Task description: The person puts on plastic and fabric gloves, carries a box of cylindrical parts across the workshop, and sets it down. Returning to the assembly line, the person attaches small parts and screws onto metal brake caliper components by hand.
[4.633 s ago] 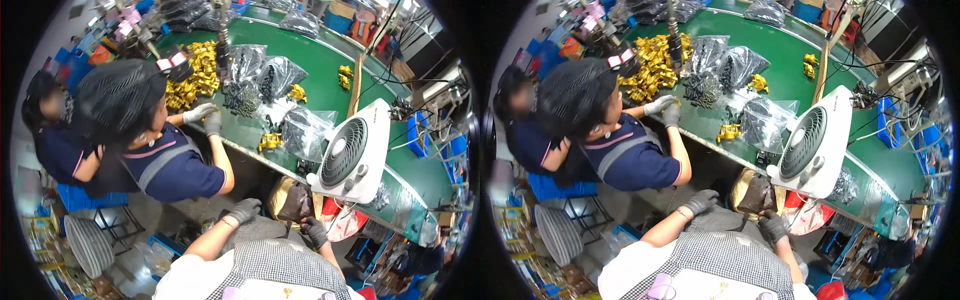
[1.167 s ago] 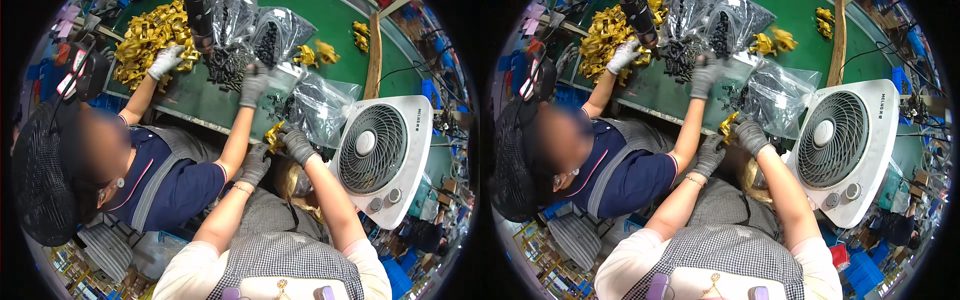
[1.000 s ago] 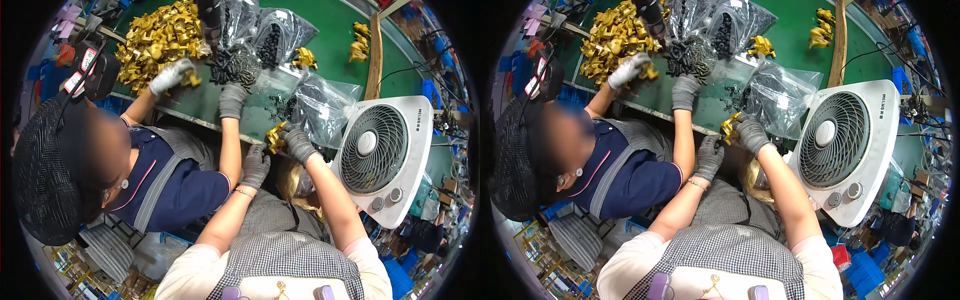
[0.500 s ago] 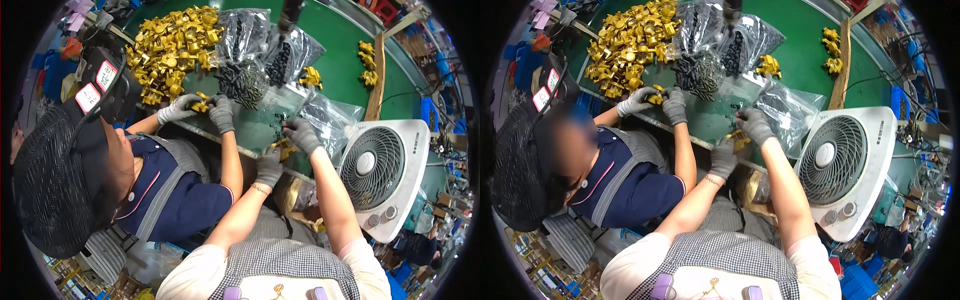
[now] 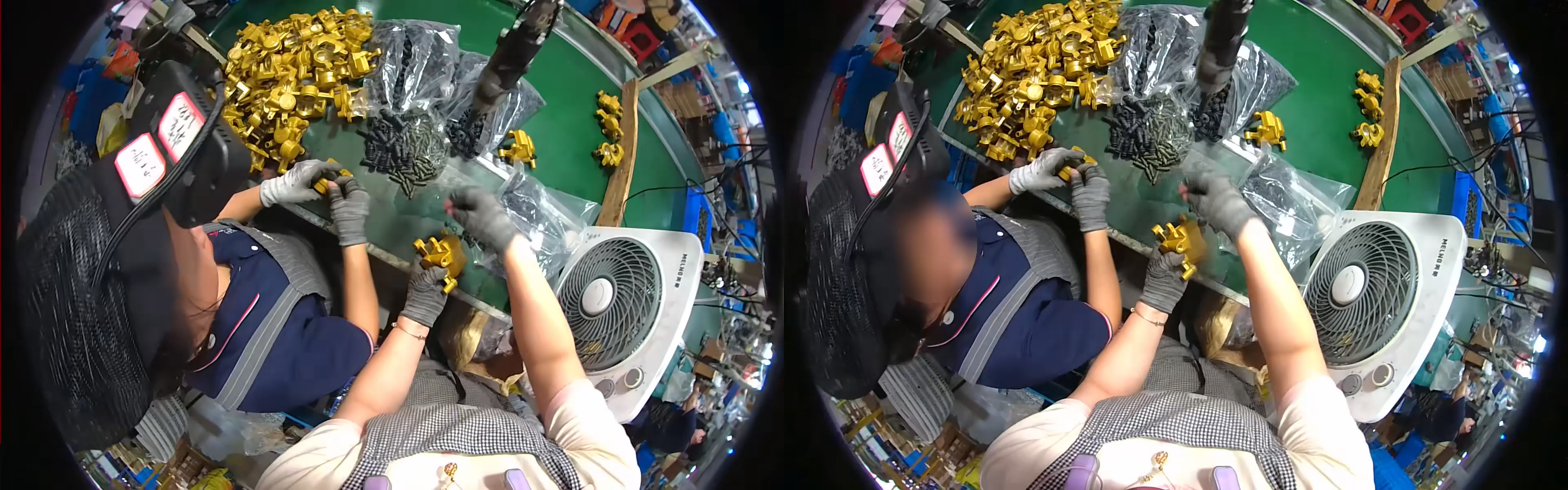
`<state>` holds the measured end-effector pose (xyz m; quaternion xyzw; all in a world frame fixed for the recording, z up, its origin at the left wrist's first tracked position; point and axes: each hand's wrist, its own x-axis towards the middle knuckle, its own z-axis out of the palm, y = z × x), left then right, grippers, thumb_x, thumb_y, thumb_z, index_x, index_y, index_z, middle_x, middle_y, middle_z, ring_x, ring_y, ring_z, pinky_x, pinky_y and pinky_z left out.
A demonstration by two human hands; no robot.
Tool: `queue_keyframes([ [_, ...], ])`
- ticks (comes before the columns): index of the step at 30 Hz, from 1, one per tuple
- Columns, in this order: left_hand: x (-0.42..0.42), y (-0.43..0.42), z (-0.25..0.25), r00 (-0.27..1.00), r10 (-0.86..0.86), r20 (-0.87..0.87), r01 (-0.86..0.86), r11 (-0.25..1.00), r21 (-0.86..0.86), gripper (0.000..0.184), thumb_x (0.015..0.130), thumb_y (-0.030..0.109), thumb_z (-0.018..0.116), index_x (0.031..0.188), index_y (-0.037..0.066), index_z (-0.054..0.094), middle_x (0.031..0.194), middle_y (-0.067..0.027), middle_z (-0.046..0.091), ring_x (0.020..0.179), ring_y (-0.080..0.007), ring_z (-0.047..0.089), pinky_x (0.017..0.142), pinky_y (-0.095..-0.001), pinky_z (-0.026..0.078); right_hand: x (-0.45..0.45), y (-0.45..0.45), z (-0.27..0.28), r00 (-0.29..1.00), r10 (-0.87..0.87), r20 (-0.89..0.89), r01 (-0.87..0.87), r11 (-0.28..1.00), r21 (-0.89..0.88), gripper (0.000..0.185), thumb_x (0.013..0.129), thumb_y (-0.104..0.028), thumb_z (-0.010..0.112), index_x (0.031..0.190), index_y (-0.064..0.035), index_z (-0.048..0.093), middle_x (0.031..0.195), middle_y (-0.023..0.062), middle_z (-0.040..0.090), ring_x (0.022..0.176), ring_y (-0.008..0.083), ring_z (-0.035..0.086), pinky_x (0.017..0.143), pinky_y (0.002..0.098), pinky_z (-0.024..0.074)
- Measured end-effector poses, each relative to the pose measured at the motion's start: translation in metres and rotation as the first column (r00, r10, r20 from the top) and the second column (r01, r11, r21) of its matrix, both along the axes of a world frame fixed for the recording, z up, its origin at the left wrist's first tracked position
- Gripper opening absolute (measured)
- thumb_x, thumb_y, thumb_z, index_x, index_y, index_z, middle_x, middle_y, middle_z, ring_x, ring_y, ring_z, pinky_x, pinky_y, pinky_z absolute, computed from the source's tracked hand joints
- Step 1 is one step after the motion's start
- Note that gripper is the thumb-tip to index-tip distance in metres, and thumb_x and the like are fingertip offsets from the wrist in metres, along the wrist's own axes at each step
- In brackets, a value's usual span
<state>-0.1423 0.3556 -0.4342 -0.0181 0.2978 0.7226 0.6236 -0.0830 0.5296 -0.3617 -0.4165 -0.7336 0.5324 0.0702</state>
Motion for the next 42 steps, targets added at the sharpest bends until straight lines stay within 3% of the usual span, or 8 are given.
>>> queue_keyframes([
  [11, 0.001, 0.040, 0.029, 0.939, -0.030, 0.342, 0.014, 0.999, 0.050, 0.046, 0.075, 0.018, 0.063, 0.117, 0.004, 0.051, 0.105, -0.0110, 0.059, 0.094, -0.0250, 0.058, 0.082, -0.0370, 0.049, 0.034, -0.049, 0.084, 0.991, 0.120, 0.052, -0.131, 0.888, 0.440, 0.018, 0.067, -0.003, 0.070, 0.085, -0.0033, 0.065, 0.075, 0.0129, 0.062, 0.072, 0.0284, 0.061, 0.065, 0.0340, 0.0490],
  [16, -0.003, 0.042, 0.017, 0.922, -0.069, 0.381, 0.012, 0.989, 0.149, 0.041, 0.078, 0.020, 0.063, 0.115, 0.005, 0.052, 0.102, -0.0084, 0.060, 0.093, -0.0230, 0.058, 0.086, -0.0377, 0.046, 0.015, -0.045, 0.096, 0.894, 0.122, 0.431, -0.286, 0.897, 0.338, 0.022, 0.070, -0.017, 0.073, 0.088, -0.0067, 0.066, 0.086, 0.0133, 0.063, 0.080, 0.0284, 0.063, 0.074, 0.0368, 0.0498],
  [20, -0.002, 0.065, 0.027, 0.952, 0.069, 0.299, -0.091, 0.994, 0.063, 0.046, 0.076, 0.017, 0.067, 0.117, 0.008, 0.051, 0.105, -0.0074, 0.059, 0.093, -0.0206, 0.058, 0.081, -0.0347, 0.049, -0.017, 0.011, 0.111, 0.911, -0.054, -0.409, 0.257, 0.849, 0.461, 0.048, 0.069, -0.021, 0.077, 0.108, -0.0035, 0.055, 0.090, 0.0110, 0.061, 0.084, 0.0211, 0.060, 0.078, 0.0353, 0.0490],
  [23, 0.004, 0.094, -0.012, 0.818, 0.149, -0.556, -0.106, 0.988, 0.109, 0.039, 0.079, 0.020, 0.064, 0.114, 0.009, 0.051, 0.108, -0.0086, 0.057, 0.097, -0.0231, 0.056, 0.083, -0.0370, 0.047, -0.081, 0.072, 0.138, 0.761, -0.027, -0.648, 0.378, 0.830, 0.409, 0.059, 0.068, -0.016, 0.079, 0.116, -0.0037, 0.047, 0.092, 0.0067, 0.059, 0.084, 0.0168, 0.057, 0.078, 0.0309, 0.0483],
  [26, -0.011, 0.110, 0.035, 0.955, 0.035, 0.294, -0.090, 0.980, 0.177, 0.032, 0.080, 0.022, 0.061, 0.108, 0.008, 0.055, 0.106, -0.0074, 0.058, 0.098, -0.0214, 0.054, 0.087, -0.0349, 0.043, -0.109, 0.094, 0.129, 0.665, -0.077, -0.743, 0.194, 0.978, 0.072, 0.060, 0.068, -0.013, 0.078, 0.118, -0.0046, 0.046, 0.093, 0.0058, 0.059, 0.082, 0.0151, 0.057, 0.076, 0.0281, 0.0485],
  [29, -0.013, 0.129, 0.018, 0.906, 0.073, 0.417, -0.160, 0.971, 0.178, 0.032, 0.086, 0.021, 0.054, 0.115, 0.008, 0.051, 0.111, -0.0065, 0.056, 0.101, -0.0199, 0.053, 0.088, -0.0353, 0.042, -0.087, 0.075, 0.117, 0.688, -0.111, -0.717, 0.278, 0.953, 0.120, 0.069, 0.069, -0.030, 0.076, 0.123, -0.0060, 0.040, 0.097, 0.0062, 0.058, 0.087, 0.0161, 0.056, 0.079, 0.0285, 0.0459],
  [33, -0.012, 0.139, -0.020, 0.901, 0.117, 0.417, -0.212, 0.959, 0.188, 0.046, 0.079, 0.017, 0.066, 0.120, 0.008, 0.047, 0.115, -0.0099, 0.055, 0.104, -0.0265, 0.053, 0.086, -0.0423, 0.045, -0.066, 0.047, 0.095, 0.576, -0.265, -0.773, 0.211, 0.962, -0.173, 0.065, 0.068, -0.040, 0.076, 0.110, -0.0046, 0.042, 0.071, 0.0059, 0.058, 0.049, 0.0110, 0.048, 0.043, 0.0214, 0.0342],
  [42, -0.014, 0.130, 0.009, 0.887, 0.044, 0.459, -0.125, 0.981, 0.148, 0.050, 0.082, 0.028, 0.066, 0.124, 0.009, 0.046, 0.116, -0.0066, 0.055, 0.101, -0.0222, 0.055, 0.083, -0.0389, 0.047, -0.052, 0.039, 0.089, 0.494, -0.371, -0.786, 0.334, 0.916, -0.222, 0.061, 0.067, -0.038, 0.077, 0.105, -0.0045, 0.044, 0.067, 0.0073, 0.058, 0.051, 0.0138, 0.054, 0.044, 0.0220, 0.0381],
])
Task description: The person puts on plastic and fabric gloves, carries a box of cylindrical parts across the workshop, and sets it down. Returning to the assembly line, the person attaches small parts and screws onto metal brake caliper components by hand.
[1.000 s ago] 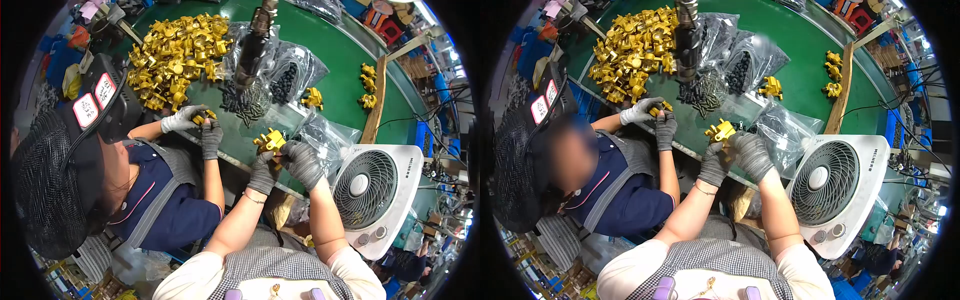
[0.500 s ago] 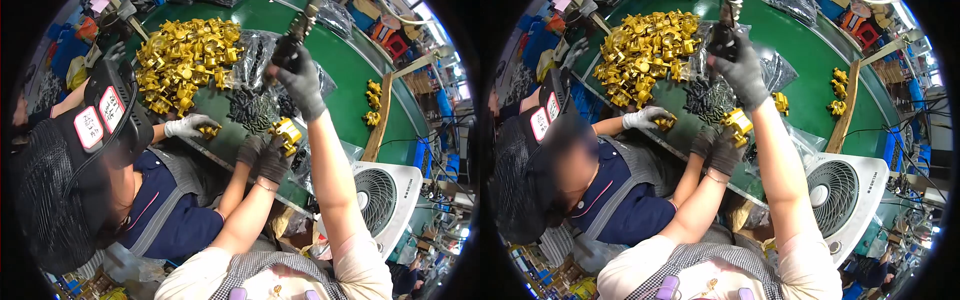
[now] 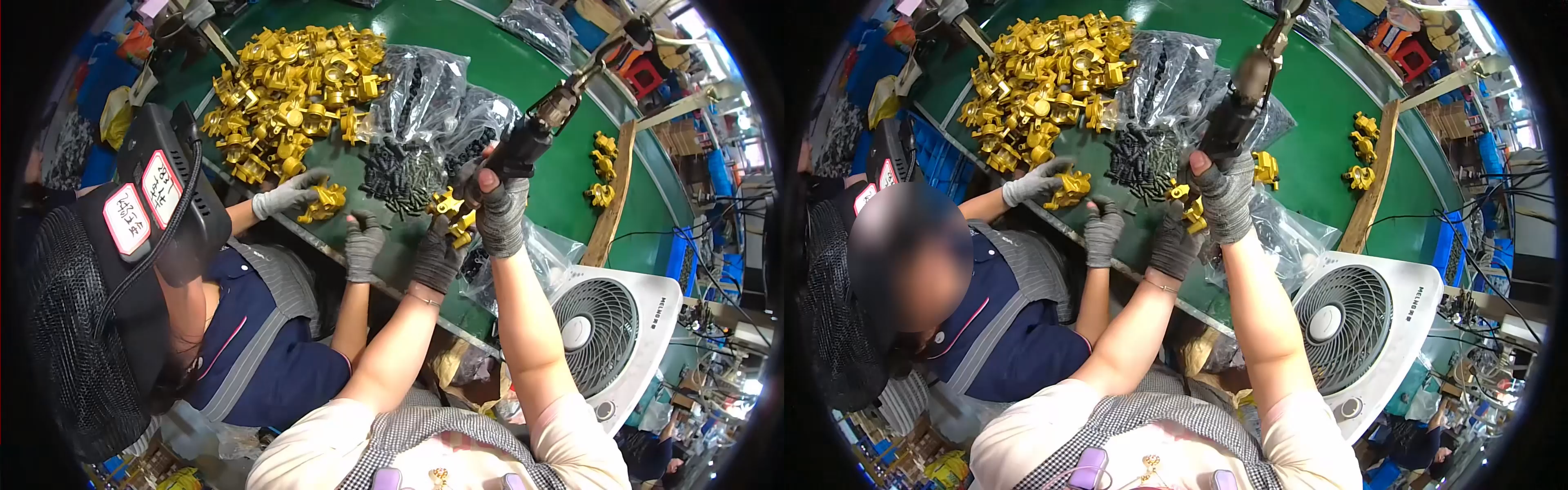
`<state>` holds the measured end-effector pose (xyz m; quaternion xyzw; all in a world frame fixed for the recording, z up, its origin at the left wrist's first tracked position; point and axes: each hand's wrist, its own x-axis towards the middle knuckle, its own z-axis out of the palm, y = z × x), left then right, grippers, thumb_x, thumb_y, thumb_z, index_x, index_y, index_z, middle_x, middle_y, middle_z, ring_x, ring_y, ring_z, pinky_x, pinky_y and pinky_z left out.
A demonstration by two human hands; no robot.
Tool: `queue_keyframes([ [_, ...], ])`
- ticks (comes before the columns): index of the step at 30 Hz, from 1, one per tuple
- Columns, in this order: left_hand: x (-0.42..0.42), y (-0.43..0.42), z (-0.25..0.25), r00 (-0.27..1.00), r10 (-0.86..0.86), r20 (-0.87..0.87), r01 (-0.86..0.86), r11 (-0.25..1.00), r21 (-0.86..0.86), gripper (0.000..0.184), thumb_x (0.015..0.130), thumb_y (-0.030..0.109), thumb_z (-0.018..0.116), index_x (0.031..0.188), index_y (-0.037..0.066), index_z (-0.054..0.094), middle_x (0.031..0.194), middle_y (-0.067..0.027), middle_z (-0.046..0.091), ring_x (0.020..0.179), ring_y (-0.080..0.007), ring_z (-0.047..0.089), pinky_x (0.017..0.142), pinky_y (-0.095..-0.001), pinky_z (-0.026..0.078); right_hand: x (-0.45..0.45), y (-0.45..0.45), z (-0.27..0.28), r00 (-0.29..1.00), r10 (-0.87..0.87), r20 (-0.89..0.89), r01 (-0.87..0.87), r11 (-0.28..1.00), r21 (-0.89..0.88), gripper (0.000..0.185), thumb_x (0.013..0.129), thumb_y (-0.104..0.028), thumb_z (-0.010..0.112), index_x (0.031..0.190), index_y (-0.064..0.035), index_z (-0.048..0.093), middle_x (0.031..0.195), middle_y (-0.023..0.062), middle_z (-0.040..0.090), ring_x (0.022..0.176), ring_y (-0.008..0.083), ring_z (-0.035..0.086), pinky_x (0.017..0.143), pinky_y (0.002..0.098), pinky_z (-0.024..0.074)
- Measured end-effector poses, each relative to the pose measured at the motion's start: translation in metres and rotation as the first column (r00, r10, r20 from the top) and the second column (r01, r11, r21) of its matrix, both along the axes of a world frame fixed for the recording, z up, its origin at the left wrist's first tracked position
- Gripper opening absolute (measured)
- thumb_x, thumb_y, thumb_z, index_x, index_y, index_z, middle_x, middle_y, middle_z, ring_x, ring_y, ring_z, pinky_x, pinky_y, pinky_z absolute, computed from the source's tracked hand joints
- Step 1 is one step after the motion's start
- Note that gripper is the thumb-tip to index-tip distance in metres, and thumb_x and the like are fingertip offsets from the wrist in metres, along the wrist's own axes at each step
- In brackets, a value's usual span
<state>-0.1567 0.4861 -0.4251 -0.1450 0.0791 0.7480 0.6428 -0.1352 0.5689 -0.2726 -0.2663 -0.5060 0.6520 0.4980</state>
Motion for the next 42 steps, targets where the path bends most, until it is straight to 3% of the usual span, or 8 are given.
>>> queue_keyframes([
  [14, -0.002, -0.006, -0.001, 0.993, 0.091, -0.071, -0.083, 0.991, 0.103, 0.043, 0.091, 0.032, 0.052, 0.124, 0.006, 0.045, 0.120, -0.0085, 0.052, 0.110, -0.0220, 0.049, 0.098, -0.0394, 0.038, -0.004, -0.009, -0.009, 0.997, -0.060, -0.044, 0.061, 0.998, 0.019, 0.060, 0.067, -0.038, 0.078, 0.104, -0.0046, 0.045, 0.065, 0.0059, 0.057, 0.049, 0.0127, 0.053, 0.043, 0.0220, 0.0373],
  [22, -0.008, -0.017, -0.012, 0.987, 0.096, -0.128, -0.096, 0.995, 0.008, 0.043, 0.085, 0.025, 0.062, 0.121, 0.010, 0.046, 0.112, -0.0046, 0.056, 0.099, -0.0181, 0.055, 0.075, -0.0300, 0.048, 0.008, -0.010, 0.000, 0.990, 0.090, 0.111, -0.099, 0.992, 0.080, 0.056, 0.073, -0.025, 0.075, 0.116, -0.0020, 0.046, 0.087, 0.0075, 0.062, 0.070, 0.0133, 0.058, 0.059, 0.0257, 0.0469],
  [25, -0.013, -0.027, -0.004, 0.983, 0.111, -0.147, -0.126, 0.987, -0.098, 0.035, 0.086, 0.015, 0.061, 0.118, 0.009, 0.048, 0.106, -0.0066, 0.056, 0.094, -0.0213, 0.057, 0.069, -0.0323, 0.051, 0.058, -0.002, -0.072, 0.515, -0.102, 0.851, -0.167, 0.962, 0.216, 0.035, 0.073, -0.011, 0.072, 0.104, -0.0004, 0.058, 0.094, 0.0094, 0.064, 0.081, 0.0165, 0.060, 0.072, 0.0306, 0.0495],
  [26, -0.010, -0.036, -0.002, 0.974, 0.097, -0.204, -0.123, 0.986, -0.115, 0.038, 0.085, 0.017, 0.062, 0.119, 0.007, 0.048, 0.108, -0.0074, 0.056, 0.096, -0.0223, 0.057, 0.075, -0.0351, 0.051, 0.074, 0.004, -0.122, 0.306, 0.056, 0.950, -0.046, 0.998, -0.044, 0.031, 0.073, -0.022, 0.069, 0.098, -0.0056, 0.065, 0.097, 0.0161, 0.063, 0.090, 0.0294, 0.061, 0.079, 0.0355, 0.0494],
  [29, 0.000, -0.057, 0.002, 0.950, 0.062, -0.306, -0.114, 0.982, -0.153, 0.041, 0.084, 0.017, 0.063, 0.120, 0.005, 0.048, 0.110, -0.0087, 0.057, 0.098, -0.0235, 0.057, 0.081, -0.0384, 0.051, 0.066, -0.030, -0.125, -0.219, -0.103, 0.970, -0.206, 0.977, 0.058, 0.025, 0.070, -0.025, 0.065, 0.088, -0.0074, 0.069, 0.093, 0.0160, 0.064, 0.091, 0.0323, 0.060, 0.082, 0.0388, 0.0478],
  [34, -0.004, -0.080, -0.009, 0.954, -0.027, -0.300, -0.036, 0.978, -0.205, 0.042, 0.084, 0.014, 0.063, 0.121, 0.005, 0.046, 0.109, -0.0101, 0.056, 0.096, -0.0250, 0.058, 0.079, -0.0395, 0.052, 0.067, -0.036, -0.154, -0.363, -0.162, 0.918, -0.244, 0.967, 0.074, 0.029, 0.074, -0.010, 0.055, 0.101, -0.0015, 0.064, 0.111, 0.0193, 0.058, 0.103, 0.0313, 0.056, 0.088, 0.0366, 0.0459],
  [38, -0.008, -0.089, -0.007, 0.948, -0.047, -0.315, -0.015, 0.982, -0.191, 0.046, 0.084, 0.018, 0.062, 0.124, 0.004, 0.044, 0.111, -0.0113, 0.055, 0.096, -0.0263, 0.057, 0.081, -0.0396, 0.050, 0.066, -0.042, -0.130, -0.284, -0.160, 0.945, -0.261, 0.962, 0.084, 0.026, 0.075, -0.011, 0.057, 0.097, 0.0002, 0.063, 0.104, 0.0183, 0.061, 0.095, 0.0327, 0.058, 0.086, 0.0378, 0.0468],
  [42, -0.012, -0.094, -0.010, 0.934, -0.085, -0.348, 0.039, 0.990, -0.139, 0.050, 0.082, 0.021, 0.064, 0.124, 0.004, 0.043, 0.111, -0.0111, 0.055, 0.098, -0.0260, 0.057, 0.082, -0.0391, 0.049, 0.092, -0.053, -0.118, 0.473, 0.104, 0.875, -0.027, 0.994, -0.104, 0.023, 0.074, -0.014, 0.066, 0.094, -0.0016, 0.062, 0.075, 0.0099, 0.065, 0.072, 0.0199, 0.062, 0.071, 0.0313, 0.0493],
])
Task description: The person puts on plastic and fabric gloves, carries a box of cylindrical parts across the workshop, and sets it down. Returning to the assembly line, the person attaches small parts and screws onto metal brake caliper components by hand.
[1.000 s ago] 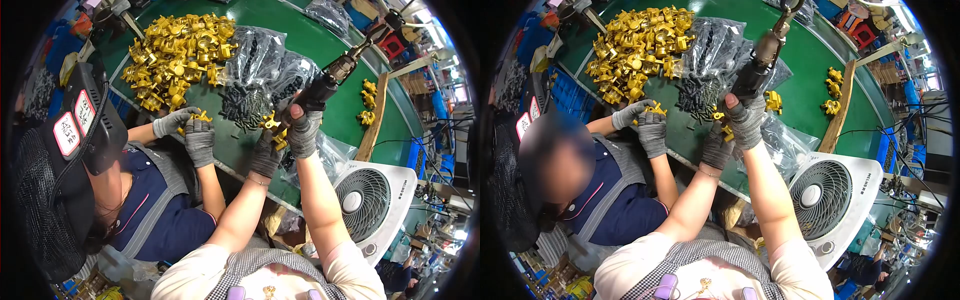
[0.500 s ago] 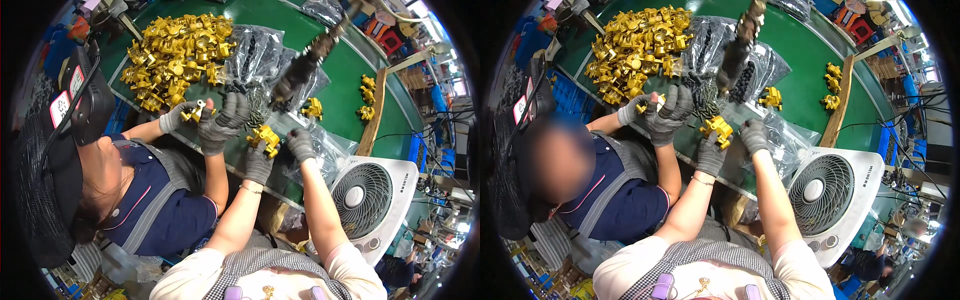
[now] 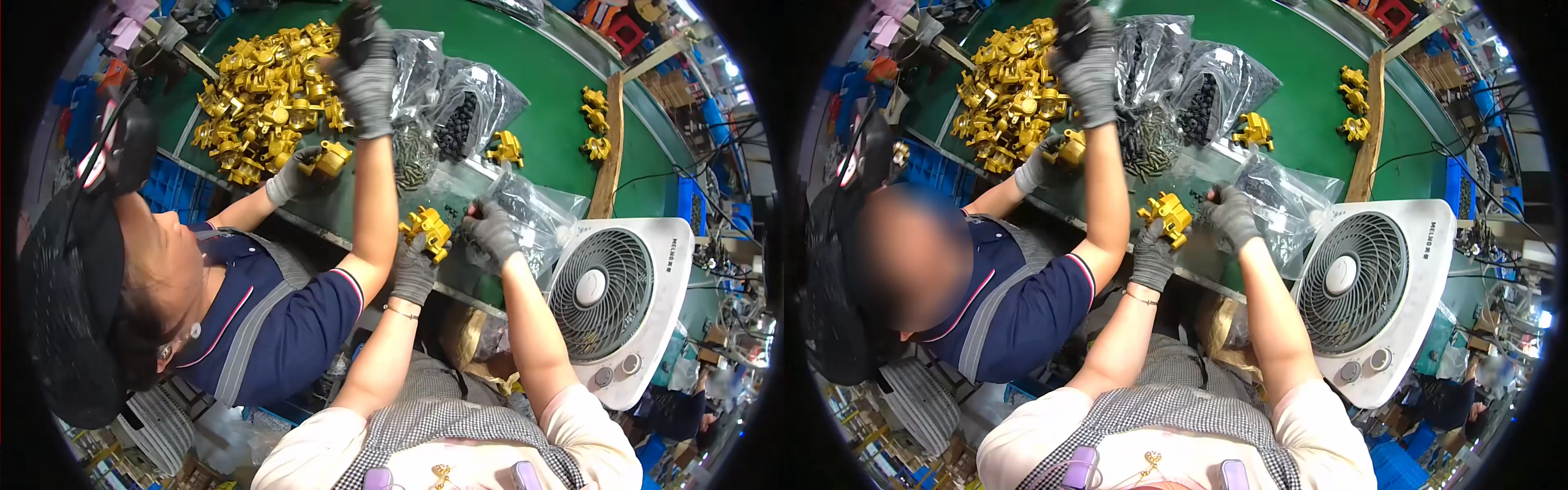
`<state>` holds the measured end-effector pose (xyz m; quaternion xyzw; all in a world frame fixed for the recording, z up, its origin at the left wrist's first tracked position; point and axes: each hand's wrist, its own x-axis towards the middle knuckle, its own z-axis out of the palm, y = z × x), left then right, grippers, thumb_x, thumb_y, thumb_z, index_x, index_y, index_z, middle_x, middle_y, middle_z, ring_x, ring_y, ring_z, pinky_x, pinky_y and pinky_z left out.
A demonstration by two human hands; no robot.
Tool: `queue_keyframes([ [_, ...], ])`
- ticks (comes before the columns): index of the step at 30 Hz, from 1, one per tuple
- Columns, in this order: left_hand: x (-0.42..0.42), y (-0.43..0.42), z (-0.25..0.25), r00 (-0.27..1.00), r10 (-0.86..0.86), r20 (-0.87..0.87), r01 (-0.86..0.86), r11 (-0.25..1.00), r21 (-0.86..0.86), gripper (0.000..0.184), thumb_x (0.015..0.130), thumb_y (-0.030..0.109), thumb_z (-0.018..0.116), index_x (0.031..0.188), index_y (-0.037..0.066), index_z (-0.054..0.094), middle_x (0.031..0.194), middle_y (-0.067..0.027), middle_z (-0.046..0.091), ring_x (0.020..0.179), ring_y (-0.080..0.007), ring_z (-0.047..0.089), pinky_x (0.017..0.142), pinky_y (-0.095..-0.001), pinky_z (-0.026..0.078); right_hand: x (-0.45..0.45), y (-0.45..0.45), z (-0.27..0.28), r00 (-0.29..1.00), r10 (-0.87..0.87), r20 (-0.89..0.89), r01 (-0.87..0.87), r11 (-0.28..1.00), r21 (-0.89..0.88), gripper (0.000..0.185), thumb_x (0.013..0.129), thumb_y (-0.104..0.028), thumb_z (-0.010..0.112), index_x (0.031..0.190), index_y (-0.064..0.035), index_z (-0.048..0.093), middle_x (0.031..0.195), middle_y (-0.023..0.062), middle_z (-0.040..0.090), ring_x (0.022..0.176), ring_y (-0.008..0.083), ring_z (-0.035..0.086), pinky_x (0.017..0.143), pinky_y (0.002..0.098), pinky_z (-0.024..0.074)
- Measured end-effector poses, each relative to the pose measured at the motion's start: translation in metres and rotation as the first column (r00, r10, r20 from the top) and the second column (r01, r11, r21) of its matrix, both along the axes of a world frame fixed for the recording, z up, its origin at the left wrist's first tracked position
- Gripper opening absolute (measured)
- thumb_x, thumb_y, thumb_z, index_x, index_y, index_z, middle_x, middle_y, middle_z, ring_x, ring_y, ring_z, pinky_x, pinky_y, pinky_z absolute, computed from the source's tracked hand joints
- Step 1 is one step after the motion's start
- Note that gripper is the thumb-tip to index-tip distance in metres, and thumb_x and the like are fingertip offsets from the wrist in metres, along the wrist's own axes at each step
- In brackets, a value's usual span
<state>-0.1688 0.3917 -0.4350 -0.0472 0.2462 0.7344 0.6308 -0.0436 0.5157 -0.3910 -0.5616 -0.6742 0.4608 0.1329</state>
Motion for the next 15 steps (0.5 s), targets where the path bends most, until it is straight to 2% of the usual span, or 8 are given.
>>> queue_keyframes([
  [3, 0.007, -0.003, 0.012, 0.990, -0.065, -0.127, 0.068, 0.997, 0.025, 0.051, 0.081, 0.023, 0.066, 0.123, 0.004, 0.045, 0.111, -0.0108, 0.056, 0.098, -0.0245, 0.057, 0.082, -0.0374, 0.049, 0.005, -0.032, 0.075, 0.981, 0.006, -0.193, -0.077, 0.928, -0.364, 0.019, 0.075, -0.010, 0.065, 0.092, -0.0025, 0.062, 0.074, 0.0085, 0.064, 0.072, 0.0131, 0.060, 0.070, 0.0290, 0.0486],
  [4, 0.010, -0.004, 0.012, 0.982, -0.092, -0.166, 0.096, 0.995, 0.016, 0.051, 0.081, 0.024, 0.066, 0.123, 0.004, 0.045, 0.110, -0.0106, 0.056, 0.097, -0.0238, 0.057, 0.081, -0.0363, 0.049, 0.011, -0.036, 0.068, 0.984, 0.115, -0.135, -0.150, 0.947, -0.283, 0.018, 0.074, -0.010, 0.066, 0.090, -0.0019, 0.062, 0.076, 0.0083, 0.064, 0.073, 0.0129, 0.060, 0.070, 0.0290, 0.0487],
  [7, 0.021, -0.004, 0.017, 0.943, -0.147, -0.298, 0.160, 0.987, 0.022, 0.054, 0.076, 0.025, 0.072, 0.119, 0.003, 0.048, 0.104, -0.0089, 0.059, 0.092, -0.0175, 0.059, 0.078, -0.0274, 0.049, 0.023, -0.050, 0.044, 0.984, 0.137, -0.117, -0.155, 0.974, -0.164, 0.018, 0.074, -0.010, 0.067, 0.089, -0.0028, 0.062, 0.076, 0.0078, 0.065, 0.073, 0.0130, 0.059, 0.072, 0.0285, 0.0488],
  [10, 0.028, -0.007, 0.038, 0.909, -0.194, -0.370, 0.216, 0.976, 0.018, 0.050, 0.073, 0.018, 0.074, 0.114, 0.002, 0.051, 0.100, -0.0067, 0.060, 0.088, -0.0129, 0.059, 0.076, -0.0223, 0.048, 0.031, -0.058, 0.045, 0.986, 0.074, -0.151, -0.098, 0.982, -0.160, 0.017, 0.073, -0.009, 0.068, 0.087, -0.0034, 0.062, 0.075, 0.0071, 0.063, 0.071, 0.0121, 0.058, 0.069, 0.0279, 0.0488],
  [14, 0.034, -0.004, 0.050, 0.847, -0.227, -0.482, 0.243, 0.970, -0.029, 0.045, 0.073, 0.013, 0.072, 0.112, 0.002, 0.052, 0.097, -0.0059, 0.061, 0.085, -0.0134, 0.060, 0.075, -0.0238, 0.049, 0.038, -0.065, 0.059, 0.982, -0.015, -0.189, -0.032, 0.969, -0.246, 0.015, 0.071, -0.007, 0.067, 0.084, -0.0037, 0.060, 0.072, 0.0049, 0.061, 0.068, 0.0102, 0.056, 0.065, 0.0262, 0.0481],
  [15, 0.034, -0.003, 0.055, 0.825, -0.246, -0.509, 0.249, 0.966, -0.063, 0.043, 0.072, 0.011, 0.072, 0.109, 0.002, 0.053, 0.095, -0.0056, 0.061, 0.083, -0.0134, 0.060, 0.074, -0.0242, 0.049, 0.039, -0.067, 0.062, 0.980, -0.008, -0.201, -0.033, 0.979, -0.201, 0.015, 0.070, -0.006, 0.067, 0.082, -0.0036, 0.059, 0.070, 0.0040, 0.059, 0.067, 0.0099, 0.055, 0.063, 0.0260, 0.0474],
])
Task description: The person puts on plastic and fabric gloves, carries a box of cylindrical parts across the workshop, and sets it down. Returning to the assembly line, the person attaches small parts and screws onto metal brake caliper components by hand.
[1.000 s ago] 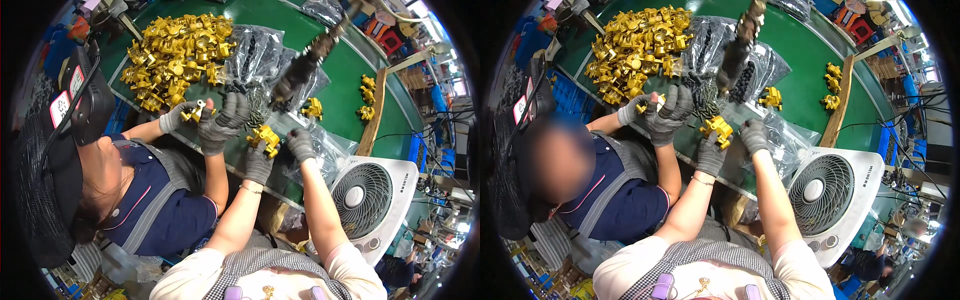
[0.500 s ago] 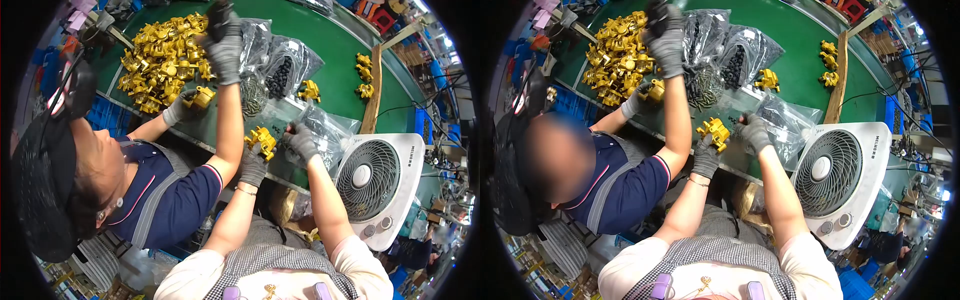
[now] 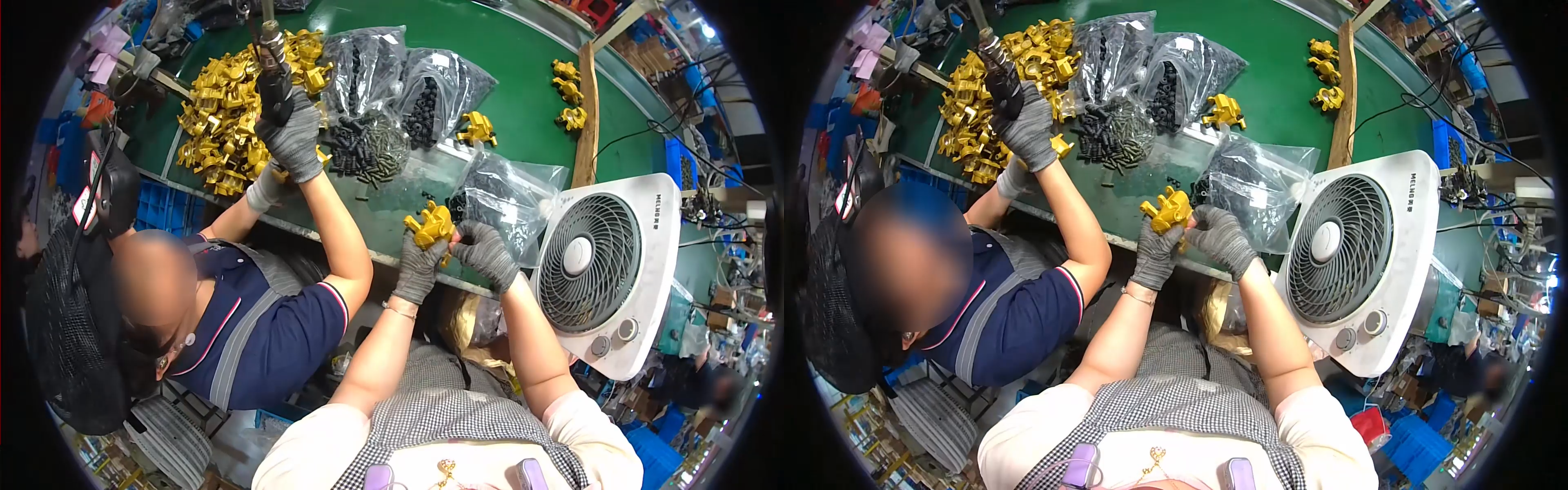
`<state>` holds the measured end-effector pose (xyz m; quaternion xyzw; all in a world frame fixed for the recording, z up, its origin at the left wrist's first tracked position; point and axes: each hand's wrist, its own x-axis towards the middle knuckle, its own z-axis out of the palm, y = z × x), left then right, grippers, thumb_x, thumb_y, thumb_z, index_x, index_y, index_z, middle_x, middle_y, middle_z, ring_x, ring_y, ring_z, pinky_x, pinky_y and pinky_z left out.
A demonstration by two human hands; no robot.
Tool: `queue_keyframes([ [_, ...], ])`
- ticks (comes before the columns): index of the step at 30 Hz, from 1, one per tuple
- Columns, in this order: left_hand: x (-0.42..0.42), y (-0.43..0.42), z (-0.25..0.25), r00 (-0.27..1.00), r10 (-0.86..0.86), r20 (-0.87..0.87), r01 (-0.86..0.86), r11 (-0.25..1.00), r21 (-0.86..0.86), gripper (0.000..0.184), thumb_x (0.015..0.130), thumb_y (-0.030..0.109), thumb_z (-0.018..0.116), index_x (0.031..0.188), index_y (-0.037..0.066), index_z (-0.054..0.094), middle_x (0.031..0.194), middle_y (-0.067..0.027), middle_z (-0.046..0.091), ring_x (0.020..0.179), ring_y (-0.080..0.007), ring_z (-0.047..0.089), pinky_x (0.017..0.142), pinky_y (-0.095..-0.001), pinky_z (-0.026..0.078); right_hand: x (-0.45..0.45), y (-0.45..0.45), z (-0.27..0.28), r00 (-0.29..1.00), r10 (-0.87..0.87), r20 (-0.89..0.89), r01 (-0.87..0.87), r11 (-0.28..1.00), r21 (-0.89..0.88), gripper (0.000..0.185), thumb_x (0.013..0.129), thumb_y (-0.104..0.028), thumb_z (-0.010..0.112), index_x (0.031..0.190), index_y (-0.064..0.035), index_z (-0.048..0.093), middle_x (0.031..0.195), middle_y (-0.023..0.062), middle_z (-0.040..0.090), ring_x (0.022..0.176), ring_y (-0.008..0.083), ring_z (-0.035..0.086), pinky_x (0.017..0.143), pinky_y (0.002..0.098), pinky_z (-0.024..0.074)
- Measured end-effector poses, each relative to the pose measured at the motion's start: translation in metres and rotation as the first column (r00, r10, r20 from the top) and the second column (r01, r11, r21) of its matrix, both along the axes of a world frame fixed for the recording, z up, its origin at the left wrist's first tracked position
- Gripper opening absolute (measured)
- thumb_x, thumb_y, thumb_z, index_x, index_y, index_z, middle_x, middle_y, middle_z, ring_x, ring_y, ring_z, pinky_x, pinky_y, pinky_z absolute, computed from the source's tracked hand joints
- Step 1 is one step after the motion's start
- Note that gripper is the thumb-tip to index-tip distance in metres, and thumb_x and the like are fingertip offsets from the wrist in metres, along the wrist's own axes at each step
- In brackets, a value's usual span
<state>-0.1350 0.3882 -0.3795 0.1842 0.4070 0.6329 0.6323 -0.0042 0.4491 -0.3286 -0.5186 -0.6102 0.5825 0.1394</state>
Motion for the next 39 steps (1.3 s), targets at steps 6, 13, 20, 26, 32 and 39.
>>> queue_keyframes([
  [6, 0.013, -0.003, 0.003, 0.994, 0.079, 0.070, -0.081, 0.996, 0.025, 0.046, 0.074, 0.013, 0.071, 0.114, 0.002, 0.051, 0.104, -0.0060, 0.060, 0.092, -0.0154, 0.059, 0.080, -0.0283, 0.048, 0.011, -0.017, -0.004, 0.981, -0.164, -0.103, 0.183, 0.960, 0.212, 0.014, 0.068, -0.004, 0.065, 0.074, -0.0030, 0.053, 0.064, 0.0016, 0.053, 0.060, 0.0095, 0.047, 0.057, 0.0262, 0.0437],
  [13, 0.012, -0.008, 0.000, 0.950, 0.074, 0.303, -0.086, 0.996, 0.027, 0.043, 0.081, 0.015, 0.066, 0.118, 0.002, 0.048, 0.109, -0.0068, 0.057, 0.097, -0.0197, 0.058, 0.085, -0.0313, 0.047, 0.004, -0.027, -0.003, 0.976, -0.164, -0.142, 0.181, 0.977, 0.115, 0.015, 0.075, -0.009, 0.068, 0.084, -0.0014, 0.060, 0.072, 0.0020, 0.060, 0.064, 0.0090, 0.053, 0.061, 0.0234, 0.0459],
  [20, 0.015, -0.020, -0.004, 0.999, 0.044, -0.003, -0.044, 0.999, 0.006, 0.041, 0.084, 0.019, 0.062, 0.119, 0.006, 0.045, 0.101, -0.0043, 0.056, 0.086, -0.0131, 0.057, 0.071, -0.0240, 0.049, 0.014, -0.021, 0.003, 0.950, -0.233, -0.207, 0.185, 0.956, -0.229, 0.018, 0.079, -0.012, 0.068, 0.089, 0.0030, 0.065, 0.079, 0.0051, 0.066, 0.069, 0.0117, 0.059, 0.062, 0.0255, 0.0491],
  [26, 0.017, -0.022, 0.016, 0.993, -0.045, -0.105, 0.042, 0.999, -0.034, 0.037, 0.080, 0.014, 0.064, 0.111, 0.005, 0.049, 0.097, -0.0028, 0.055, 0.084, -0.0109, 0.055, 0.072, -0.0236, 0.047, 0.020, 0.001, 0.025, 0.880, 0.354, 0.315, -0.433, 0.871, 0.231, 0.011, 0.074, -0.015, 0.066, 0.083, -0.0091, 0.066, 0.075, 0.0145, 0.063, 0.070, 0.0284, 0.062, 0.065, 0.0335, 0.0498],
  [32, 0.041, -0.055, -0.006, 0.718, -0.237, -0.655, 0.108, 0.967, -0.232, 0.045, 0.066, 0.007, 0.071, 0.107, 0.003, 0.053, 0.095, -0.0153, 0.061, 0.091, -0.0258, 0.059, 0.077, -0.0342, 0.047, -0.083, 0.090, -0.005, 0.902, 0.357, 0.242, -0.419, 0.588, 0.692, 0.016, 0.071, -0.005, 0.063, 0.086, -0.0063, 0.066, 0.092, 0.0152, 0.061, 0.088, 0.0314, 0.059, 0.075, 0.0376, 0.0475],
  [39, 0.021, -0.049, -0.013, 0.127, -0.027, -0.991, 0.163, 0.987, -0.006, 0.031, 0.065, 0.006, 0.061, 0.095, 0.002, 0.060, 0.095, -0.0169, 0.060, 0.092, -0.0322, 0.056, 0.084, -0.0429, 0.043, -0.194, 0.138, -0.087, 0.660, 0.193, 0.726, -0.744, 0.298, 0.598, 0.026, 0.074, -0.011, 0.053, 0.098, -0.0081, 0.063, 0.102, 0.0150, 0.061, 0.097, 0.0286, 0.058, 0.085, 0.0384, 0.0467],
])
